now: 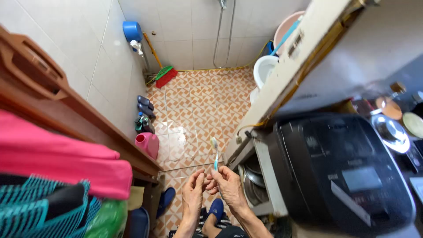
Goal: Scrubbing and cleaning a bathroom faucet and shower head with a toothbrush and sponge.
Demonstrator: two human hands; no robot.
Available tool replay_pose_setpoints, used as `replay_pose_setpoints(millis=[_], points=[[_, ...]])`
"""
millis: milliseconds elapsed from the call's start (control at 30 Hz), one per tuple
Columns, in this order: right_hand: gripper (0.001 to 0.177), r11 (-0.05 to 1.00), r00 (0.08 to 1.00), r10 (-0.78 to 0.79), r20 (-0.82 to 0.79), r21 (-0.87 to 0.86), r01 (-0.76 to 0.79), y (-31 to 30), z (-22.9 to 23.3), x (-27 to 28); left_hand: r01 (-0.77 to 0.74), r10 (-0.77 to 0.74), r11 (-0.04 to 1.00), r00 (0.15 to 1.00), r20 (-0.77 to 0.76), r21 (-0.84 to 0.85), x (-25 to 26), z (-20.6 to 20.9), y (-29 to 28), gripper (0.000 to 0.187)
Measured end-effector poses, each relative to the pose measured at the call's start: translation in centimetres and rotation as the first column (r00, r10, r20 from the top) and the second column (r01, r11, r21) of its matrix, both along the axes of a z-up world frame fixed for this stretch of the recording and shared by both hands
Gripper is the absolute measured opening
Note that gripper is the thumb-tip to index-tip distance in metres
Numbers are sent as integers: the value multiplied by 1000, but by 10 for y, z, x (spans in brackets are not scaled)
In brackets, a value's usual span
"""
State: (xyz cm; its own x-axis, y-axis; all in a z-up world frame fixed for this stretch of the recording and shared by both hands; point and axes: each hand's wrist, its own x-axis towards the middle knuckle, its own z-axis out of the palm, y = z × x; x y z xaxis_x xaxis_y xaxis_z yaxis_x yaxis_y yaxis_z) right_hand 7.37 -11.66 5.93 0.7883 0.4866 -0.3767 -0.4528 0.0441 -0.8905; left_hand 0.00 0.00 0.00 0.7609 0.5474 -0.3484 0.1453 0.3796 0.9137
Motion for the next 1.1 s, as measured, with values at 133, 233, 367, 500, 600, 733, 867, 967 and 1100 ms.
replay_pose_setpoints(millis=[133, 233, 367, 500, 600, 733, 867, 967, 1100], points=[[28, 1000, 1000, -1, 22, -3, 1, 12, 5, 51, -45, 52, 996, 995, 89, -78, 52, -9, 7, 40], [29, 996, 999, -49, 11, -71, 50, 22, 17, 83, -63, 81, 980, 993, 91, -187, 83, 3, 13, 38], [29, 997, 997, -73, -33, -5, 73, 35, 18, 121, -44, 60, 968, 997, 56, -246, 126, 19, 28, 37], [29, 990, 989, -140, -52, 1, 140, 55, 16, 163, 23, -1, 972, 996, 93, -235, 182, 6, 53, 37], [29, 978, 977, -206, -55, 0, 206, 78, 22, 201, 82, -51, 964, 991, 127, -252, 230, 16, 80, 37], [29, 962, 962, -270, -44, 35, 272, 117, 17, 248, 93, -81, 989, 990, 112, -114, 283, 36, 126, 37], [29, 941, 941, -339, -11, -11, 338, 162, 31, 295, 110, -120, 990, 986, 114, 86, 331, 70, 177, 36], [30, 927, 927, -375, 29, -2, 375, 189, 36, 324, 128, -136, 988, 987, 88, 90, 358, 88, 207, 38], [32, 914, 912, -399, 95, -38, 404, 217, 39, 352, 153, -162, 980, 985, 58, 130, 393, 89, 243, 41]])
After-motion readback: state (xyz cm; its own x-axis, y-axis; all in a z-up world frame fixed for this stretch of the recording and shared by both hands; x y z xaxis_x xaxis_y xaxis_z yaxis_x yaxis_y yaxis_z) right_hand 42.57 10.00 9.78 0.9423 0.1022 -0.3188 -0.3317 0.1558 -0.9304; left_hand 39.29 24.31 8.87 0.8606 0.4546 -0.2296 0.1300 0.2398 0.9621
